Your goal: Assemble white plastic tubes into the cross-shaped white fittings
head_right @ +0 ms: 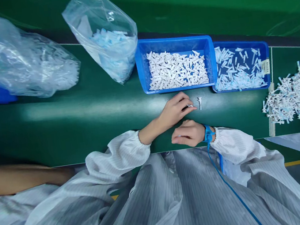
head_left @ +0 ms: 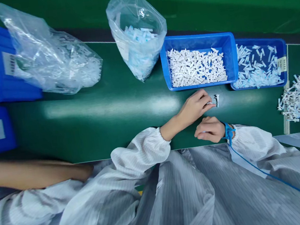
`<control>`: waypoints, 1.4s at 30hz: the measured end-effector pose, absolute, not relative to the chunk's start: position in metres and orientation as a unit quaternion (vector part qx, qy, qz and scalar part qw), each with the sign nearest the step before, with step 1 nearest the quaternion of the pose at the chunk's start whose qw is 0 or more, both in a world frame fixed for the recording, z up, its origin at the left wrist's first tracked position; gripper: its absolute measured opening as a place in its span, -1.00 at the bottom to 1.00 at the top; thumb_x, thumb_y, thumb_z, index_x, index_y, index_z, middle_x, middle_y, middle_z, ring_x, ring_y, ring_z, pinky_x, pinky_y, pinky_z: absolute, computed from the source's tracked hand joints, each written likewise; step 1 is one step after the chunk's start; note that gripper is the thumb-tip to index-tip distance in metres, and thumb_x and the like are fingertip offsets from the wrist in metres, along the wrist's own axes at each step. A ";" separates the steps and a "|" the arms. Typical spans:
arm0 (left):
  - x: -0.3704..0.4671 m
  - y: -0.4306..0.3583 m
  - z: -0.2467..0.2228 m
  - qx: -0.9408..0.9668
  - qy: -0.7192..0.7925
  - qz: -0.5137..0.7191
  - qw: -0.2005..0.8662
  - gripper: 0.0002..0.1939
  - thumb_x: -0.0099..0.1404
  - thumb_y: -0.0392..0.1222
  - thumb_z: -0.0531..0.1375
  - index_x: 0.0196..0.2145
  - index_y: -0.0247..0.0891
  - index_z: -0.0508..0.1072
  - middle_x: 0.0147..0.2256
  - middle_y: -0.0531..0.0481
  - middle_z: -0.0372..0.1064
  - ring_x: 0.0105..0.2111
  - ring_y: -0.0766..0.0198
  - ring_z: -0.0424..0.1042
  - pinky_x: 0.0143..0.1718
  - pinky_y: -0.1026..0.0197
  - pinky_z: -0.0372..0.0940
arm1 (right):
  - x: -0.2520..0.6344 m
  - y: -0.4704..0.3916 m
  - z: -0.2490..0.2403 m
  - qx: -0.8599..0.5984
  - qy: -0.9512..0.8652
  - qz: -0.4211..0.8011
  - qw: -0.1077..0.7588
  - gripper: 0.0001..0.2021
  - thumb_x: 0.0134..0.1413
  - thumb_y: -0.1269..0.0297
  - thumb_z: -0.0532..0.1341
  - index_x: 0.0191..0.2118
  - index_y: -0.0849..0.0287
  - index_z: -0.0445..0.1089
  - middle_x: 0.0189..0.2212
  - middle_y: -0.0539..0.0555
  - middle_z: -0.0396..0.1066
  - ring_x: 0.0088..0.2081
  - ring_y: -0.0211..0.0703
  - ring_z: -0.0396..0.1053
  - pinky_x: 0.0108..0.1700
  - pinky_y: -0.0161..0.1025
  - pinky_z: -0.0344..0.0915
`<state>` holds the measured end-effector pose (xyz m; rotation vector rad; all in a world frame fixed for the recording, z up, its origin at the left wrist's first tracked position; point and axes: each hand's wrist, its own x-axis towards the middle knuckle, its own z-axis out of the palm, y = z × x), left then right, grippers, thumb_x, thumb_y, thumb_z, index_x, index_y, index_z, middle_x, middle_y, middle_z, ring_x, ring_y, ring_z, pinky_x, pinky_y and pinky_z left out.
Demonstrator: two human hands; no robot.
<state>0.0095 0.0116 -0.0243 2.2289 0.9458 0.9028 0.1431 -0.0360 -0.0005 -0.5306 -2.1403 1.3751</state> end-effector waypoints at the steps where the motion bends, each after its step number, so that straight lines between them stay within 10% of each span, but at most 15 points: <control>1: 0.009 0.012 -0.025 0.831 0.349 0.333 0.276 -0.78 0.40 -0.09 0.14 -0.31 -0.30 0.44 -0.30 -0.05 0.33 -0.31 0.31 0.36 -0.26 0.28 0.31 | 0.143 -0.036 -0.001 -0.187 -0.796 0.509 0.270 -0.56 0.35 -0.02 -0.05 -0.42 0.09 0.39 -0.64 0.03 0.37 -0.61 -0.26 0.31 -0.52 -0.28 0.20; 26: 0.019 0.030 -0.030 0.799 0.366 0.311 0.362 -0.94 0.24 -0.27 0.28 -0.32 -0.30 0.47 -0.25 -0.01 0.28 -0.26 0.28 0.30 -0.18 0.24 0.26 | 0.145 -0.017 -0.002 -0.231 -0.834 0.478 0.148 -0.59 0.35 0.01 0.03 -0.25 0.21 0.48 -0.44 0.08 0.51 -0.44 -0.25 0.41 -0.32 -0.31 0.31; 42: 0.011 0.026 -0.027 0.796 0.393 0.258 0.381 -0.86 0.30 -0.30 0.10 -0.31 -0.32 0.47 -0.22 0.00 0.28 -0.24 0.31 0.24 -0.19 0.28 0.19 | 0.170 0.003 -0.014 -0.299 -0.634 0.690 0.181 -0.45 0.06 -0.25 0.20 -0.46 0.24 0.38 -0.74 -0.16 0.02 -0.70 -0.44 -0.08 -0.63 -0.39 -0.13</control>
